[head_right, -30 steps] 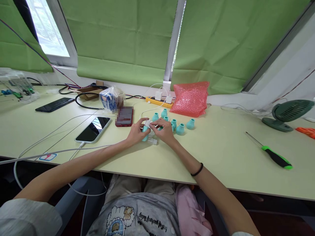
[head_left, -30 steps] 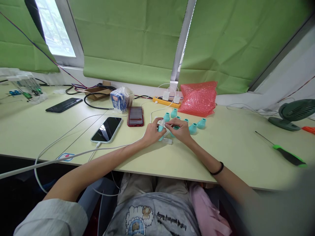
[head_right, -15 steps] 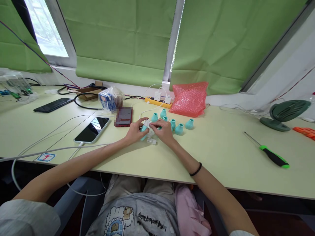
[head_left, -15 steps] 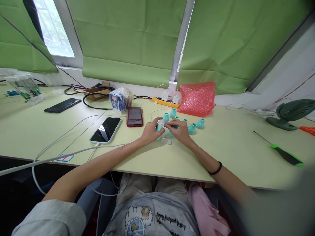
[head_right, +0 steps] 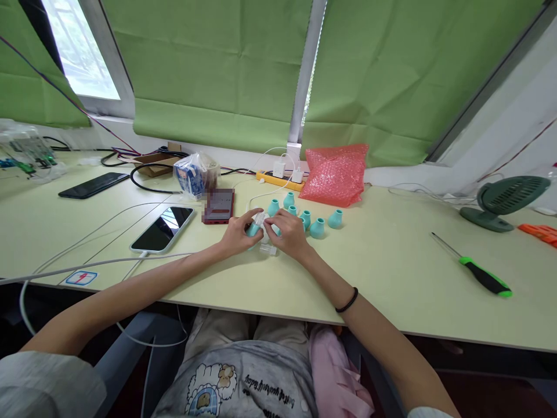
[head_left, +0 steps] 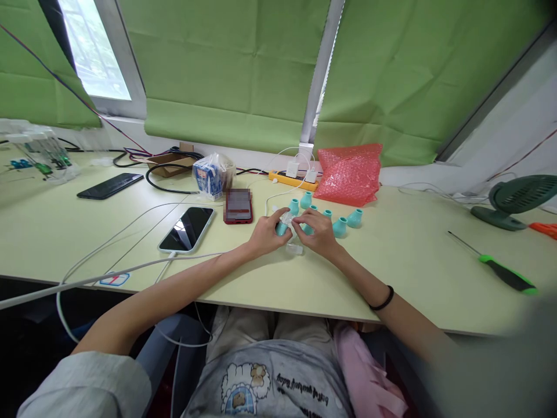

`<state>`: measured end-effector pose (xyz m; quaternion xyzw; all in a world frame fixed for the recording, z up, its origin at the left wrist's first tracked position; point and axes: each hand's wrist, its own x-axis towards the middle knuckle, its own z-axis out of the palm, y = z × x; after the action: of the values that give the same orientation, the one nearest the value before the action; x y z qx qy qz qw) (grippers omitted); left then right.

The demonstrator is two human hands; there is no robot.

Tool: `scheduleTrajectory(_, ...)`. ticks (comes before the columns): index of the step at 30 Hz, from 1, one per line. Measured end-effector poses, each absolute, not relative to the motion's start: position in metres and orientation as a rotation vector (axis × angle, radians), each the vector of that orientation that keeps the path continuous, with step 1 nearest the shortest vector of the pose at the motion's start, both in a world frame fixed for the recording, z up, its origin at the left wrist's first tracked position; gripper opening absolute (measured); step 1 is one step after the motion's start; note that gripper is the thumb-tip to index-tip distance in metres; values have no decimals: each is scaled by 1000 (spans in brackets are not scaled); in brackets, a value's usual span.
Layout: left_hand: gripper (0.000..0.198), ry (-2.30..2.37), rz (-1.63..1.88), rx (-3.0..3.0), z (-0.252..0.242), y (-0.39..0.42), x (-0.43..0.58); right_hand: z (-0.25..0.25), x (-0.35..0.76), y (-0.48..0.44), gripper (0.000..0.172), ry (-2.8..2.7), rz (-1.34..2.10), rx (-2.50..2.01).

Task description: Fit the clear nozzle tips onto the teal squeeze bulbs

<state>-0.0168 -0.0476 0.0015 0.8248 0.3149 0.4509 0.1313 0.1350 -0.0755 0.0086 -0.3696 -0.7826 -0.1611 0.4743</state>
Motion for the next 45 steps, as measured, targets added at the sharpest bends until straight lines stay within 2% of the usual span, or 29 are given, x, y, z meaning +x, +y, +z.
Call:
scheduleTrajectory(9,42,960,1286,2378,6,-48,-14,8,134,-73,8,-1899,-490,-934)
scheduleTrajectory(41,39,1089,1116,2115,10,-43,-13,1,131,-71,7,-1855,-432,-1049)
scheduleTrajectory(45,40,1064,1111,2144,11,-43,-14,2,132,-71,24,-1864,-389,-1040)
